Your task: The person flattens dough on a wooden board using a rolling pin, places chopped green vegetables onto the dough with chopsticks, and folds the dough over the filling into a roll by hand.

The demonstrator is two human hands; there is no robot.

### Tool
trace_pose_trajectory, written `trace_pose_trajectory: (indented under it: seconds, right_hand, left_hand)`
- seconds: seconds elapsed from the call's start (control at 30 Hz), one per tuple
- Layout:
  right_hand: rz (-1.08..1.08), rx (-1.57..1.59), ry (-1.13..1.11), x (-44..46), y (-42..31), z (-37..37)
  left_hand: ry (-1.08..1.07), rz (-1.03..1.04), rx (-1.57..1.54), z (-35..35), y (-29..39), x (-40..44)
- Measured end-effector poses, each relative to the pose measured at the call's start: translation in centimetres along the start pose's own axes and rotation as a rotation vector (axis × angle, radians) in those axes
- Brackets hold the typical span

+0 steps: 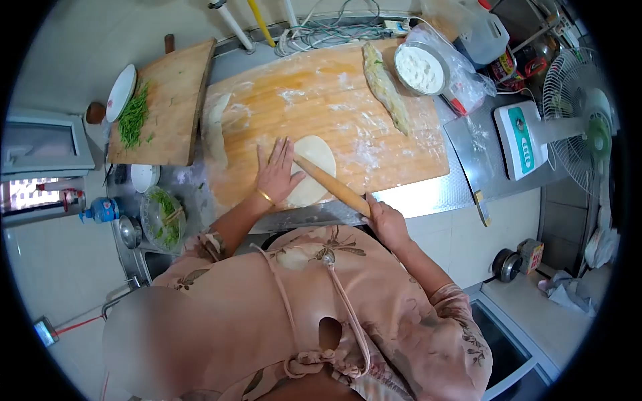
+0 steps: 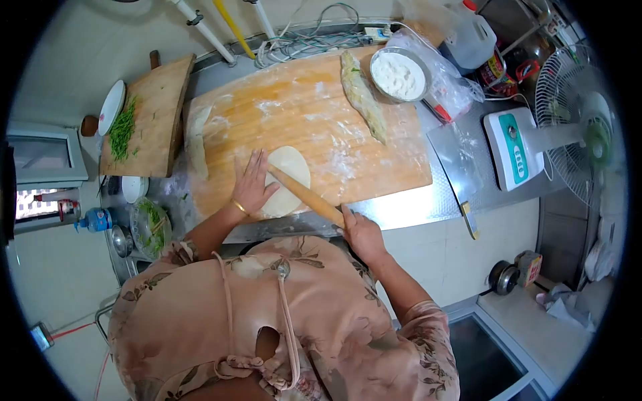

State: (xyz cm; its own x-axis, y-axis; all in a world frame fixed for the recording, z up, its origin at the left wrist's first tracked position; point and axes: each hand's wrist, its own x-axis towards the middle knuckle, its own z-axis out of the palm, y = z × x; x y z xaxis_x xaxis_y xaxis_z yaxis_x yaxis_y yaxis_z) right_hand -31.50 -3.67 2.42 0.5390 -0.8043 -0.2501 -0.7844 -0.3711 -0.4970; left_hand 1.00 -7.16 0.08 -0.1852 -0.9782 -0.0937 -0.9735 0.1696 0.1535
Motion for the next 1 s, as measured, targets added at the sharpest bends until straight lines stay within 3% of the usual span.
trace_pose_trajectory:
  seconds: [0.13, 0.37, 0.53, 0.73, 0.9, 1.0]
  right_hand:
    - [0.118, -0.162, 0.083, 1.1, 2.0, -0.8]
    - [0.102, -0.238, 0.276, 2.9, 3.3, -2.5]
    - [0.066, 0.046, 0.233, 1.1, 0.1, -1.7]
    - [-0.074, -0.038, 0.183, 2.5, -0.2, -1.0]
    - [0.133, 0.003, 0.344, 4.0, 4.0, -3.4]
    - [0.195, 0.018, 0.373, 4.4, 4.7, -4.5]
  left_hand:
    - [-0.029, 0.058, 0.044, -1.6, 1.4, 4.4]
    - [-0.045, 0.041, 0.022, -2.1, 3.5, 12.0]
    - [-0.044, 0.044, -0.078, -4.5, 3.0, 9.9]
    - [-0.037, 0.111, 0.001, -2.0, -1.4, 5.1]
    - [0.056, 0.105, -0.042, -1.1, 1.1, 11.5]
    - [0.113, -0.055, -0.108, -1.8, 3.3, 15.1]
